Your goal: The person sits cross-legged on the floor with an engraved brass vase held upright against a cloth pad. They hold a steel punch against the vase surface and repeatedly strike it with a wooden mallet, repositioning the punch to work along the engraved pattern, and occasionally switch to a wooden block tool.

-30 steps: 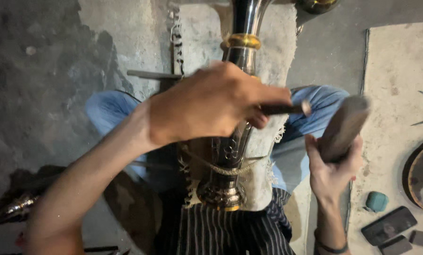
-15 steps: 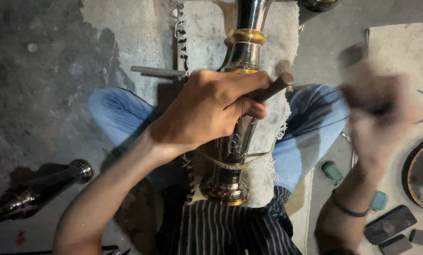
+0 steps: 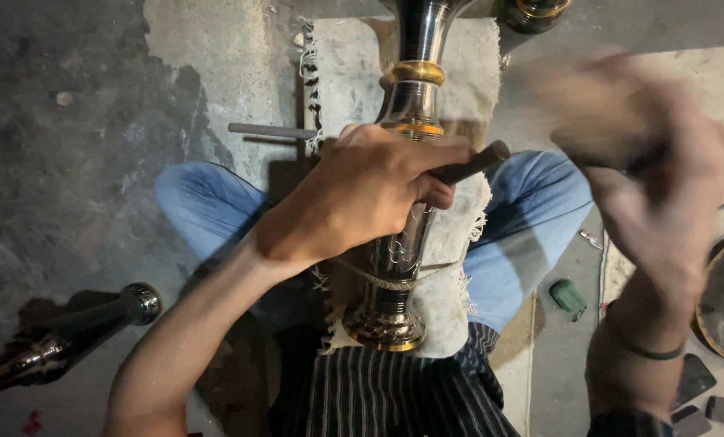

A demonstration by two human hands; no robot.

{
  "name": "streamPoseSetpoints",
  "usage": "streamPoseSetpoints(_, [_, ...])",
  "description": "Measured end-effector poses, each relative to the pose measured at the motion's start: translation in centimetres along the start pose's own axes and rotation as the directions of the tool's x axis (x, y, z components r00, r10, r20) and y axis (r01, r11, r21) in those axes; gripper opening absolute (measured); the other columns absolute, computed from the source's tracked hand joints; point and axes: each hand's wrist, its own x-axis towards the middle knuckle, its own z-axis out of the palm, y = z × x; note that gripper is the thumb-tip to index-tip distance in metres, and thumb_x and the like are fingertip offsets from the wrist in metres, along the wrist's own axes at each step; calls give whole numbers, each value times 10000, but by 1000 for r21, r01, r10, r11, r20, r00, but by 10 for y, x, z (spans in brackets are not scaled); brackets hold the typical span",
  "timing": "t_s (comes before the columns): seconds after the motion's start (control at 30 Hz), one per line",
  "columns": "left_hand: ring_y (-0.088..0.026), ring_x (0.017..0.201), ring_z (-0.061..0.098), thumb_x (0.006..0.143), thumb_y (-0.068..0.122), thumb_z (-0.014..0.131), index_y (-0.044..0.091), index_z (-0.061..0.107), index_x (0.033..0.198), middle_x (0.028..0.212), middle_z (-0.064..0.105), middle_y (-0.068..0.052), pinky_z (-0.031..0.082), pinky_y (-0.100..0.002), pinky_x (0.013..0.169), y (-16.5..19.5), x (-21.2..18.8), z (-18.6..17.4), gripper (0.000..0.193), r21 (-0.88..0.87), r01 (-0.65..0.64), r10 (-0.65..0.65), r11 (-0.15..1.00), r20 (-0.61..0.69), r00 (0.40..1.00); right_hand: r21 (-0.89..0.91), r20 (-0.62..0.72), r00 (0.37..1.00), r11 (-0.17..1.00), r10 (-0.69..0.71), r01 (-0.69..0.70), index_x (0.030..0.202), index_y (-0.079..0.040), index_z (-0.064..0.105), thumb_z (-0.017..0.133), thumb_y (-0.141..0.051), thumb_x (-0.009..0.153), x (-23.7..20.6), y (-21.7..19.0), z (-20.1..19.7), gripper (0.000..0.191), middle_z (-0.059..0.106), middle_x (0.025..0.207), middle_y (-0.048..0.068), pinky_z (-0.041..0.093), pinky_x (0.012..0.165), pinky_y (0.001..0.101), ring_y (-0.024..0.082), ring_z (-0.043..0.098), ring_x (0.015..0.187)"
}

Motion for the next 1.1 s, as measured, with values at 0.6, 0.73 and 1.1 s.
streamPoseSetpoints(0.6, [-122,623,740,956,139,749,144,650,1263,781,765,-40,596,-249,509,-6,-4,7,322,-6,-58,58,998,38,998,-549,240,945,771,-224,322,1383,-11,492,805,115,766,-12,-15,-13,703,654,841,160,526,700,325,224,659,737])
streamPoseSetpoints(0.73, [-120,719,776,971,-7,674,92,681,1193,891,782,-77,612,-208,529,-2,-13,6,243,-110,5,-6,994,-16,1000,29,53,996,997,71,-73,1384,32,448,780,63,1036,-14,-2,-8,482,589,825,90,490,657,261,150,598,667])
streamPoseSetpoints(1.1, [-160,895,796,953,-49,686,47,689,1240,1022,786,-83,681,-260,748,-1,-32,20,302,-113,0,-28,994,-242,970,-39,243,968,996,-63,75,1462,-43,456,732,39,1012,32,-76,11,534,665,1215,97,611,991,318,190,677,1088])
